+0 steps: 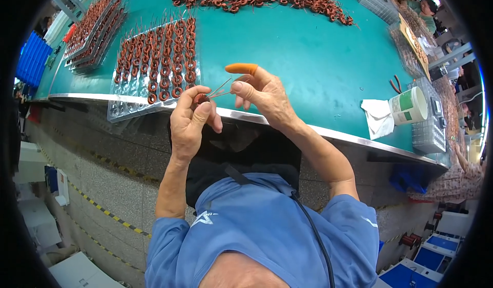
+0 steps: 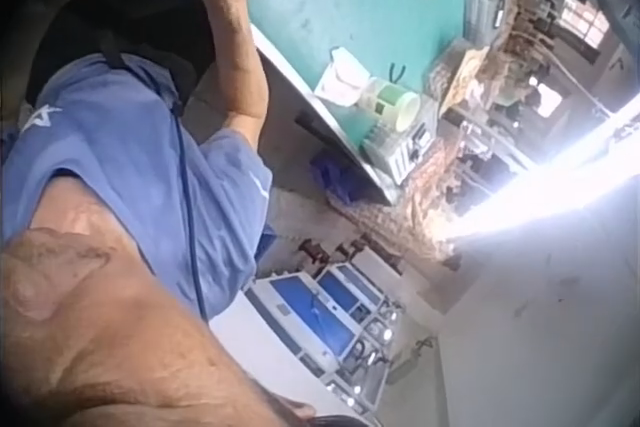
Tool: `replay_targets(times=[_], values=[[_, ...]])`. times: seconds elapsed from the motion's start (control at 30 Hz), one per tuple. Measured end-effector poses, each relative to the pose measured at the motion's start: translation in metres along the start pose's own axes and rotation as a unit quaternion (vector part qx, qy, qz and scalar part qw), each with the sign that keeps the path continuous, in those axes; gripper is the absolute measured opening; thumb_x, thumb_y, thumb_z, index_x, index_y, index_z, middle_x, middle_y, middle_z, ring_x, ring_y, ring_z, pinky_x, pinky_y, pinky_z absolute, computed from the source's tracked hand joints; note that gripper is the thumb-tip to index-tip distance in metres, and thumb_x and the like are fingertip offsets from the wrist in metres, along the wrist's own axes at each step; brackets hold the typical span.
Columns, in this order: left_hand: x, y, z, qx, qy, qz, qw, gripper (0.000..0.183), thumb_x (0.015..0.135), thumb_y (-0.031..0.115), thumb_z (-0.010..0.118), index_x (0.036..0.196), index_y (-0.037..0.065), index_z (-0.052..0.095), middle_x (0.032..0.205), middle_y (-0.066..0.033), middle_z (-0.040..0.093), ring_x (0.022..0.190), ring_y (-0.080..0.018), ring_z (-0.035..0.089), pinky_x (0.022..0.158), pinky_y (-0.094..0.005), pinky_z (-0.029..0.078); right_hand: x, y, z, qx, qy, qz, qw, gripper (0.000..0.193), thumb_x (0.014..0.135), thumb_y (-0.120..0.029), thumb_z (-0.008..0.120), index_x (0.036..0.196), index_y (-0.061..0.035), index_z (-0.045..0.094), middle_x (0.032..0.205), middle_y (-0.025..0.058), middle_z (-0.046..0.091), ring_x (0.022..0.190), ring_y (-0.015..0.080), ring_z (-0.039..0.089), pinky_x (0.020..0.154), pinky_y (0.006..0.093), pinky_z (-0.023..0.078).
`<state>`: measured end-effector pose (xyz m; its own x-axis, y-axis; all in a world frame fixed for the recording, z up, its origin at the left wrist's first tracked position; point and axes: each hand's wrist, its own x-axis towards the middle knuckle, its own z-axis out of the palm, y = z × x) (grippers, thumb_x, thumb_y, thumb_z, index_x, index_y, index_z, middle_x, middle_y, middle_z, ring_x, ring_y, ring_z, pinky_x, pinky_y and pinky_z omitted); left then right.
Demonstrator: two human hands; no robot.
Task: Assembling and inspecting small magnetic ring inductors by manipulating wires with a manual probe tool at a factory workbench.
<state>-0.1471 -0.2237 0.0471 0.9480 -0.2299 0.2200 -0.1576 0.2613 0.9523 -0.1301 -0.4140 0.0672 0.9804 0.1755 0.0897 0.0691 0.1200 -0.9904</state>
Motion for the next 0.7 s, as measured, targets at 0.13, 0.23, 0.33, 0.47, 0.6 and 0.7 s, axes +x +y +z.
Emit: replay_targets(times=[0.13, 0.23, 0.33, 0.47, 0.6, 0.7], values=[[0.002, -0.004, -0.008, -0.026, -0.031, -0.058, 0.997, 0.032, 0.100, 0.030, 0.050, 0.106, -0.001, 0.054, 0.065, -0.0022, 0.056, 0.053, -0.0074, 0.054, 0.049, -0.0204, 0.044, -0.001, 0.010, -0.003, 0.009, -0.026, 0.015, 1.000, 0.028, 0.093, -0.024, 0.063, 0.105, 0.0002, 0.065, 0.076, 0.0037, 0.062, 0.063, 0.0082, 0.058, 0.056, 0.0208, 0.045], [0.003, -0.007, -0.010, 0.004, -0.055, -0.063, 0.997, 0.030, 0.099, 0.028, 0.052, 0.103, -0.001, 0.058, 0.066, -0.0018, 0.056, 0.054, -0.0078, 0.055, 0.050, -0.0215, 0.045, -0.002, 0.011, -0.004, 0.027, 0.011, 0.057, 0.998, 0.023, 0.092, -0.023, 0.064, 0.092, -0.0001, 0.068, 0.067, 0.0024, 0.060, 0.054, 0.0082, 0.056, 0.048, 0.0208, 0.042], [0.003, -0.001, -0.007, 0.131, -0.093, -0.009, 0.987, 0.026, 0.098, 0.020, 0.054, 0.114, -0.001, 0.055, 0.070, -0.0017, 0.056, 0.060, -0.0081, 0.055, 0.055, -0.0226, 0.046, -0.002, 0.011, -0.007, 0.018, -0.002, 0.070, 0.997, 0.023, 0.092, -0.021, 0.063, 0.101, 0.0005, 0.065, 0.069, 0.0029, 0.061, 0.055, 0.0082, 0.056, 0.049, 0.0209, 0.043], [0.001, -0.002, -0.008, 0.072, -0.090, -0.043, 0.992, 0.028, 0.099, 0.018, 0.053, 0.118, -0.001, 0.053, 0.071, -0.0017, 0.056, 0.061, -0.0080, 0.056, 0.056, -0.0224, 0.046, -0.005, 0.008, -0.002, 0.035, -0.006, 0.043, 0.998, 0.031, 0.091, -0.021, 0.064, 0.113, 0.0018, 0.060, 0.074, 0.0042, 0.062, 0.058, 0.0081, 0.057, 0.052, 0.0208, 0.044], [-0.003, -0.005, -0.007, 0.006, -0.121, -0.056, 0.991, 0.039, 0.098, 0.023, 0.053, 0.127, -0.003, 0.047, 0.084, -0.0055, 0.056, 0.067, -0.0102, 0.057, 0.056, -0.0226, 0.048, -0.013, 0.014, -0.002, 0.076, -0.021, 0.057, 0.995, 0.043, 0.089, -0.027, 0.068, 0.117, 0.0038, 0.057, 0.081, 0.0068, 0.063, 0.062, 0.0095, 0.059, 0.056, 0.0206, 0.046], [-0.007, -0.004, -0.005, -0.003, -0.119, -0.058, 0.991, 0.041, 0.097, 0.020, 0.054, 0.130, -0.003, 0.045, 0.087, -0.0069, 0.056, 0.070, -0.0117, 0.059, 0.057, -0.0240, 0.050, -0.019, 0.020, 0.000, 0.075, -0.036, 0.050, 0.995, 0.036, 0.089, -0.027, 0.067, 0.108, 0.0032, 0.062, 0.081, 0.0064, 0.063, 0.062, 0.0101, 0.060, 0.054, 0.0210, 0.046]])
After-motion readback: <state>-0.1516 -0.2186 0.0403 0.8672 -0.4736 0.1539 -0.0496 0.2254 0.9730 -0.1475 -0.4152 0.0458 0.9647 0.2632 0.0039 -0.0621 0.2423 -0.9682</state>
